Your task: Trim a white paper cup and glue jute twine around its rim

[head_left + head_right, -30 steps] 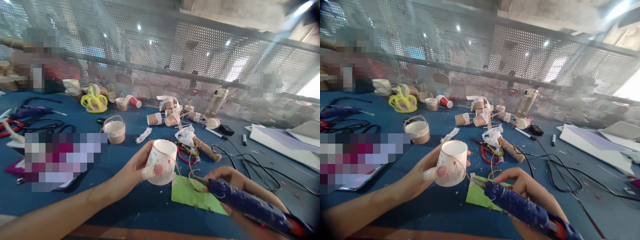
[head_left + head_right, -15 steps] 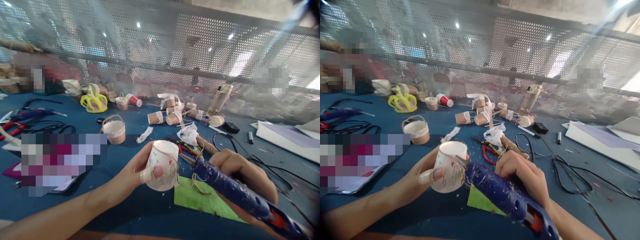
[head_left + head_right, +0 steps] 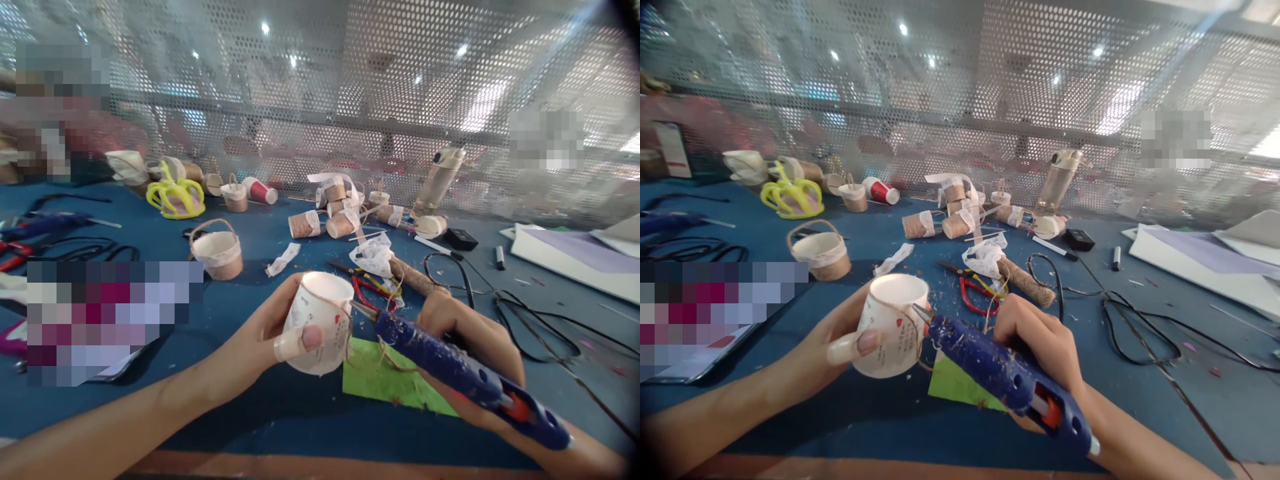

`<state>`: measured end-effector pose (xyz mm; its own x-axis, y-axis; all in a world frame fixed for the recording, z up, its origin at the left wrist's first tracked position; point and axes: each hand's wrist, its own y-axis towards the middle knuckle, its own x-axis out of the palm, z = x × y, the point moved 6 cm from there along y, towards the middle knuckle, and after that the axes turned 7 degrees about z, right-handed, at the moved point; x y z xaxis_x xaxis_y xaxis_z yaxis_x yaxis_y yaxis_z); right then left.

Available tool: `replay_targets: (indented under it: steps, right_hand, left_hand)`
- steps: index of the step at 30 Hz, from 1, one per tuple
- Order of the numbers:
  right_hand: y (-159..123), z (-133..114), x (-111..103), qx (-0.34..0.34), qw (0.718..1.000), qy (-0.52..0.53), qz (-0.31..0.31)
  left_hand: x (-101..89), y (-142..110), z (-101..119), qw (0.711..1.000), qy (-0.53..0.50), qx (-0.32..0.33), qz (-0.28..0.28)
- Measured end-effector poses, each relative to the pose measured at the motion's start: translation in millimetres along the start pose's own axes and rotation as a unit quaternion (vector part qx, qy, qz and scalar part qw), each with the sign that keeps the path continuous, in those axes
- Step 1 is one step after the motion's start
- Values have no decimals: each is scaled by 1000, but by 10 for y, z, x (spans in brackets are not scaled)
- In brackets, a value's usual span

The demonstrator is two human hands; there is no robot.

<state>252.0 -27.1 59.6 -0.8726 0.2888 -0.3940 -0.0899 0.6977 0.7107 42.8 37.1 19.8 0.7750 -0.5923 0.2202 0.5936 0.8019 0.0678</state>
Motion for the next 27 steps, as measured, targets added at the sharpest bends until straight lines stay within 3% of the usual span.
replay_targets:
  steps: [15, 27]
  right_hand:
    - [-33, -3, -19, -4, 1000, -28, 1]
    - [-48, 3, -16, -6, 1000, -21, -6]
  left_hand:
    - [-2, -24, 60, 999, 29, 35, 23]
    - [-33, -49, 113, 979, 156, 107, 69]
